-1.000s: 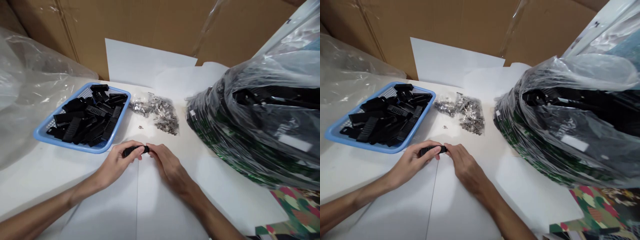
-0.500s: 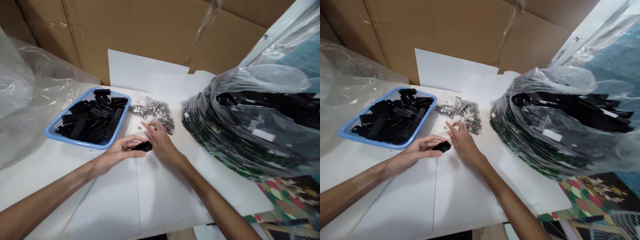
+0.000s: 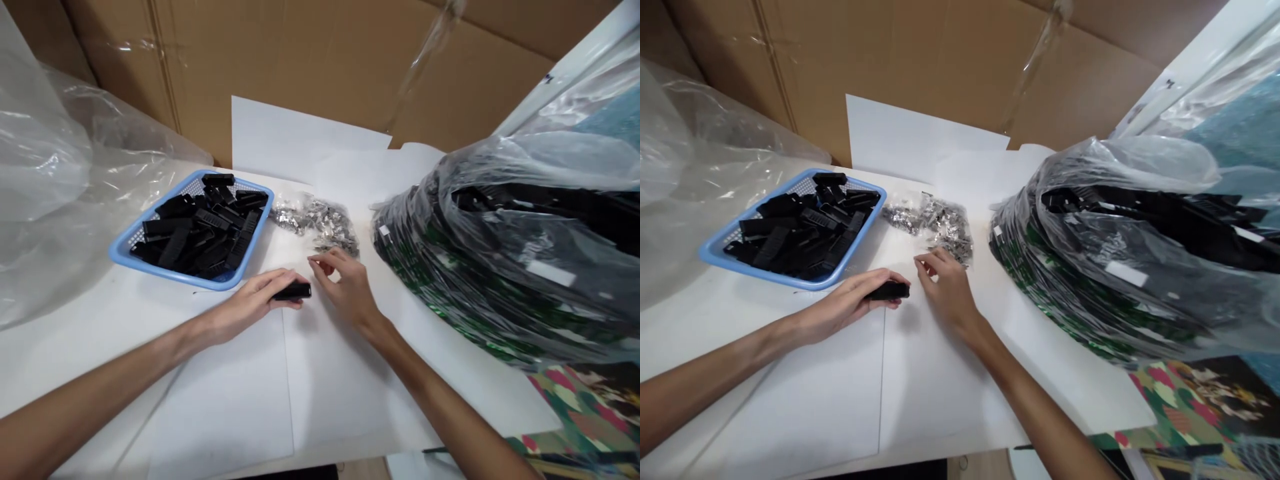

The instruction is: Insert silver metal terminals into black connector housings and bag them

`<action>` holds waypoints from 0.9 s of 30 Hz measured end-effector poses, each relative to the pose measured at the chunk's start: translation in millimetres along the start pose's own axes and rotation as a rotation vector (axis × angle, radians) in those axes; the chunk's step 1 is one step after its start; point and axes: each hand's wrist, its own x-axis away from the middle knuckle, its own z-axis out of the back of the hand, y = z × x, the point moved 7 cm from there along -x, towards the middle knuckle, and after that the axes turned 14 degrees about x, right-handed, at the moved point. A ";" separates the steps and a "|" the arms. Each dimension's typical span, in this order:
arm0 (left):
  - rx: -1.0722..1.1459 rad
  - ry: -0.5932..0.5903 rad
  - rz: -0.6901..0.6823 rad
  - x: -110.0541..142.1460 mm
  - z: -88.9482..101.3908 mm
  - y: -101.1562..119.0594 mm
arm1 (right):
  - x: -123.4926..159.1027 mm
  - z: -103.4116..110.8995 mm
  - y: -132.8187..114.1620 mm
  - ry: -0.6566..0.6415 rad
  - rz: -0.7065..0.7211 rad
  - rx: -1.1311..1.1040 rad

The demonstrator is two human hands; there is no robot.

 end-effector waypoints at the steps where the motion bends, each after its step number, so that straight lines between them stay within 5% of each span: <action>1: 0.026 0.000 0.030 0.4 0.0 -2.0 | 2.7 6.0 2.1 -0.002 -0.029 -0.090; 8: 0.202 0.006 0.211 -0.1 1.3 -14.0 | 30.6 6.8 12.8 -0.191 -0.277 -0.618; 13: 0.278 0.110 0.253 -1.9 8.4 -17.1 | 31.8 26.3 14.3 -0.061 -0.291 -0.528; 16: 0.185 0.109 0.233 -3.5 8.2 -14.7 | 33.1 26.7 16.6 -0.100 -0.350 -0.587; 19: -0.182 0.046 0.082 -5.1 5.6 -4.6 | 36.7 22.7 14.2 -0.164 -0.385 -0.678; 23: -0.746 0.060 -0.284 1.8 1.7 12.0 | 41.5 23.7 9.0 -0.158 -0.403 -0.705; 27: -0.976 0.016 -0.530 13.4 -9.7 12.7 | 44.4 23.5 4.2 -0.170 -0.385 -0.667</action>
